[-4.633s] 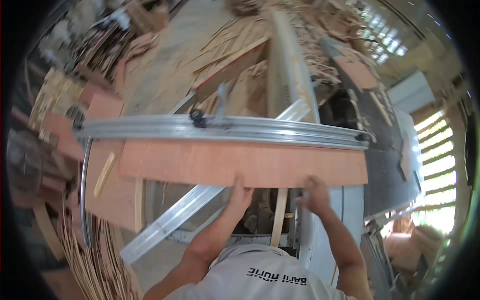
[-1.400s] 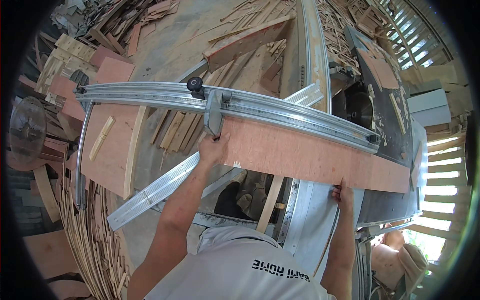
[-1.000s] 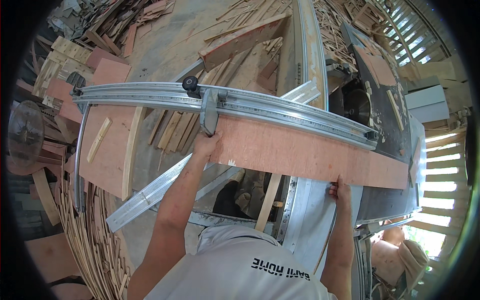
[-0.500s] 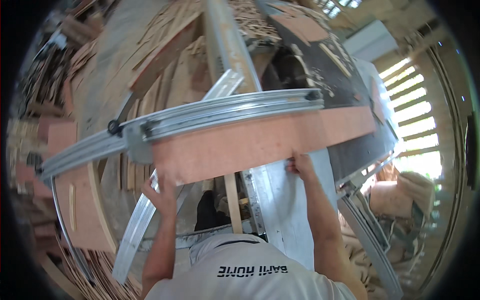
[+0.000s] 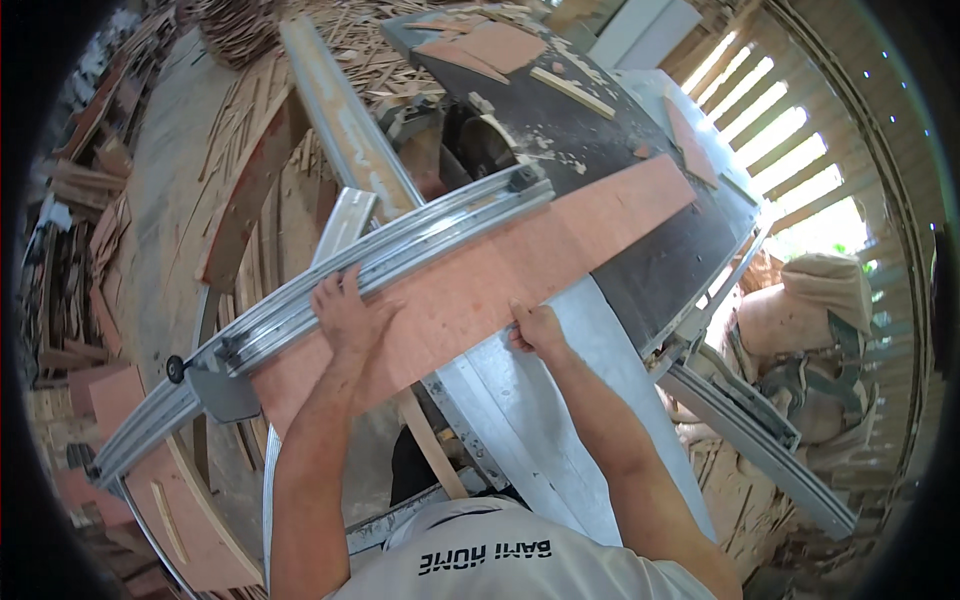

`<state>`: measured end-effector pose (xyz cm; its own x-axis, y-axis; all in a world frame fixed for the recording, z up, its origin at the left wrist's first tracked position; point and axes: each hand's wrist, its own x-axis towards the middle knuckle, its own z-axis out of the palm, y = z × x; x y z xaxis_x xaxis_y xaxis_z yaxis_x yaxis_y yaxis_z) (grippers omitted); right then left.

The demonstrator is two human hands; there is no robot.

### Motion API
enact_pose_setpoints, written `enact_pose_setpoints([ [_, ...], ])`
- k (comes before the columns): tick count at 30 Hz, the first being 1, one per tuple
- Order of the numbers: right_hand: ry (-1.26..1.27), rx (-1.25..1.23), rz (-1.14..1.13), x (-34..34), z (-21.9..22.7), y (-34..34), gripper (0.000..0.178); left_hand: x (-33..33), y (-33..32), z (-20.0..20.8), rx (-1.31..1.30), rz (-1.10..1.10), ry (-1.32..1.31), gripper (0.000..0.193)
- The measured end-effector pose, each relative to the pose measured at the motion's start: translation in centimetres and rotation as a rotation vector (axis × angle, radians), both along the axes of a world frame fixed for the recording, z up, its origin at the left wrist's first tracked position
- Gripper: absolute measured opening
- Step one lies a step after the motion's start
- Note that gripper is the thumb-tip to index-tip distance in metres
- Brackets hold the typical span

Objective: The person cuts a wooden plank on a table saw and then assembles a wooden chair frame. They use a hammer to secure thin wooden strips onto the frame and fit the cut plank into the structure. Another person assists by holding the frame during the final assembly steps.

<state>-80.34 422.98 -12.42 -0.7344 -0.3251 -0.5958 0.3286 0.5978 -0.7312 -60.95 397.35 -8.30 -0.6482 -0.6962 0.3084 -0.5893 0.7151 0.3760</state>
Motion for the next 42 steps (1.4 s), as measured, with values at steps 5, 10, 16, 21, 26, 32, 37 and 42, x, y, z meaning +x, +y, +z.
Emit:
enact_pose_setpoints([
  [5, 0.033, 0.039, 0.055, -0.1, 1.7, -0.8, 0.055, -0.3, -0.3, -0.2, -0.067, 0.045, -0.040, 0.094],
  [10, 0.000, 0.051, 0.107, -0.7, 2.2, -1.5, 0.053, -0.2, -0.7, -0.8, -0.164, 0.049, -0.007, 0.094],
  [16, 0.015, 0.035, 0.142, -1.5, 1.8, -2.0, 0.048, -0.6, -0.9, -2.0, -0.190, 0.072, 0.037, 0.095],
  [21, 0.034, 0.010, 0.173, -2.0, 0.2, -2.0, 0.049, -0.5, -0.7, -2.9, -0.207, 0.095, 0.052, 0.096],
  [26, 0.058, -0.004, 0.182, -1.8, -0.6, -1.6, 0.051, 0.0, -0.2, -3.6, -0.207, 0.106, 0.056, 0.098],
  [32, 0.041, -0.031, 0.159, -1.2, -1.2, -1.0, 0.049, 0.8, 0.5, -3.7, -0.188, 0.099, 0.053, 0.097],
  [37, 0.049, -0.085, 0.131, -0.4, -0.9, -0.6, 0.047, 1.2, 1.2, -3.4, -0.236, 0.121, 0.044, 0.092],
  [42, 0.041, -0.129, 0.077, 0.5, -1.2, 0.1, 0.046, 1.6, 1.7, -2.8, -0.212, 0.123, -0.001, 0.092],
])
